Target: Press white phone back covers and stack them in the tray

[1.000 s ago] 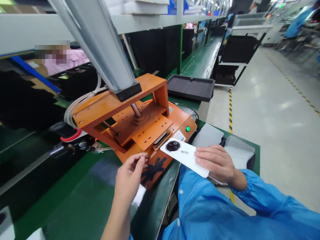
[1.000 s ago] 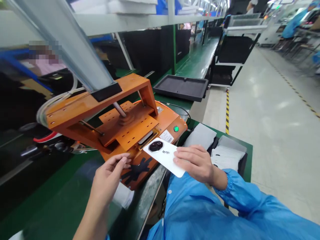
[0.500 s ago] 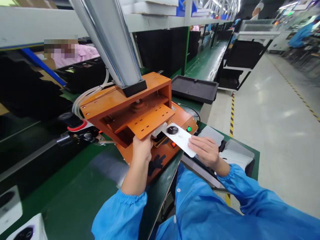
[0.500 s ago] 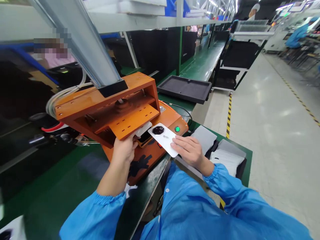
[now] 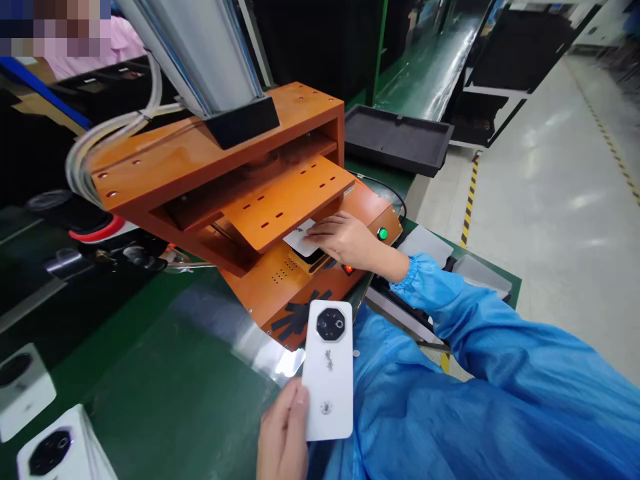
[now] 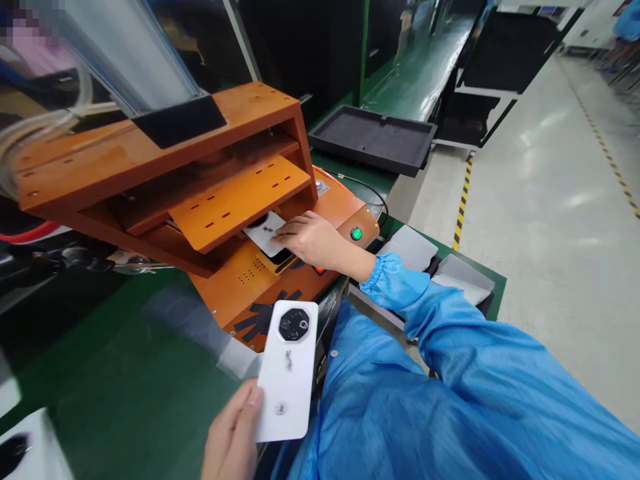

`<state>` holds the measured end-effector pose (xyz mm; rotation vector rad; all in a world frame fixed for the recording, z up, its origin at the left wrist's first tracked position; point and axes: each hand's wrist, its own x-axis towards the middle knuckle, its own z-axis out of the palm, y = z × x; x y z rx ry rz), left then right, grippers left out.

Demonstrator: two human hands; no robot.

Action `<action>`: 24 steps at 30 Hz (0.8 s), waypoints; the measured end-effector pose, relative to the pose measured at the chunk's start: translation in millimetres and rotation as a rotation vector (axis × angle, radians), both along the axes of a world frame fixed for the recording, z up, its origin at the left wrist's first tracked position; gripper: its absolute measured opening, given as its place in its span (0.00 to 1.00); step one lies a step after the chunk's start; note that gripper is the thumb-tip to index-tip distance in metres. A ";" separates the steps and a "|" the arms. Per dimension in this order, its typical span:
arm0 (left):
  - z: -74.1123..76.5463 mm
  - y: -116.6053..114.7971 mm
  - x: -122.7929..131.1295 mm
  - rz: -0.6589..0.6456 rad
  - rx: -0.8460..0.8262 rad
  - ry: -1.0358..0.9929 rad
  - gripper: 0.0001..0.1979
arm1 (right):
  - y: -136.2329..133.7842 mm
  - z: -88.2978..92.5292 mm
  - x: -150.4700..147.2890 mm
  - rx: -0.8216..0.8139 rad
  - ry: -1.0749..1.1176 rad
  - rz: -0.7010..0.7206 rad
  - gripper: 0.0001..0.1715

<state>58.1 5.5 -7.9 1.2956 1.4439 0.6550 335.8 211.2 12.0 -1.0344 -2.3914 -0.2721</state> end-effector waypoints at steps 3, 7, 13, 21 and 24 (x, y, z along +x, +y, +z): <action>-10.3 -10.1 -0.5 -0.214 0.118 0.051 0.19 | 0.9 11.8 0.0 -0.092 -0.036 0.009 0.18; -18.8 -3.6 -2.8 -0.398 0.316 0.068 0.14 | -0.3 25.3 3.6 -0.197 -0.043 0.051 0.16; -15.9 22.1 3.3 -0.481 0.783 0.326 0.07 | -12.2 27.2 0.0 -0.227 -0.010 0.036 0.34; -22.7 42.4 20.3 -0.359 0.994 0.546 0.06 | -85.8 -47.0 55.5 0.079 0.539 -0.615 0.18; -29.1 46.7 18.4 -0.358 1.045 0.602 0.04 | -107.3 -77.2 76.3 0.099 0.495 -0.696 0.18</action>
